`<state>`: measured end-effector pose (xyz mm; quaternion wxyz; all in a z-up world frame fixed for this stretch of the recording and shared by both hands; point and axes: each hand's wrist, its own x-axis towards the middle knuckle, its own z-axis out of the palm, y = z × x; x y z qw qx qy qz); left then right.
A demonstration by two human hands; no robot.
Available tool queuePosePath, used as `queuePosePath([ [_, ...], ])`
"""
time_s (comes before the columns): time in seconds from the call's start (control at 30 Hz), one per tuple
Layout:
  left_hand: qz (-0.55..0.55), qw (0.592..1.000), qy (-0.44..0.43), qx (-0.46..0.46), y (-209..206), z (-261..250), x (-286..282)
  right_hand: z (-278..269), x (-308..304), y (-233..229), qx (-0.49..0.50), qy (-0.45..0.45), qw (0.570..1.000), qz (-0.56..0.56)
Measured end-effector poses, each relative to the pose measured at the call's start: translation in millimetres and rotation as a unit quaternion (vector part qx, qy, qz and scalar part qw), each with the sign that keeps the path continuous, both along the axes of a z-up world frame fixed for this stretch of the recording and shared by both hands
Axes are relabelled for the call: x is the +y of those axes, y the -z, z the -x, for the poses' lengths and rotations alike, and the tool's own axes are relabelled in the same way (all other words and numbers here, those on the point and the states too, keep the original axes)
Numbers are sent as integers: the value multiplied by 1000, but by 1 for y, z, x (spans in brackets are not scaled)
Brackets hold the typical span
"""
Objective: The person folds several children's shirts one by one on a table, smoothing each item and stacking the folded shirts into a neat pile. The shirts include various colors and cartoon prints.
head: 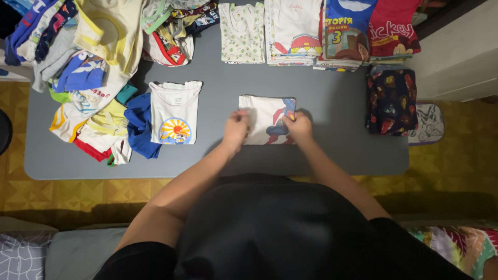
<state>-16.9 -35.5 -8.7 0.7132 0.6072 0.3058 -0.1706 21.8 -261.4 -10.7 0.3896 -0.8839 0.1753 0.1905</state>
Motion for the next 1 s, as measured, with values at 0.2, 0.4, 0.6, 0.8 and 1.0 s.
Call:
queuePosePath([
  [0.2, 376, 915, -55, 135, -50, -14, -2, 11, 13, -56, -273, -223, 936, -25],
  [0.4, 455, 885, 87, -52, -38, -19, 20, 35, -5, -104, -317, -479, 814, -83],
  [0.6, 482, 869, 98, -57, -65, -49, 2, -16, -32, -80, 28, 75, 855, -513],
  [0.8, 413, 867, 179, -215, -122, -155, -20, -120, -43, -133, -212, -118, 812, -531],
  [1.0, 389, 885, 53, -252, -130, -272, -45, -242, -65, -137, -334, -173, 809, -452],
])
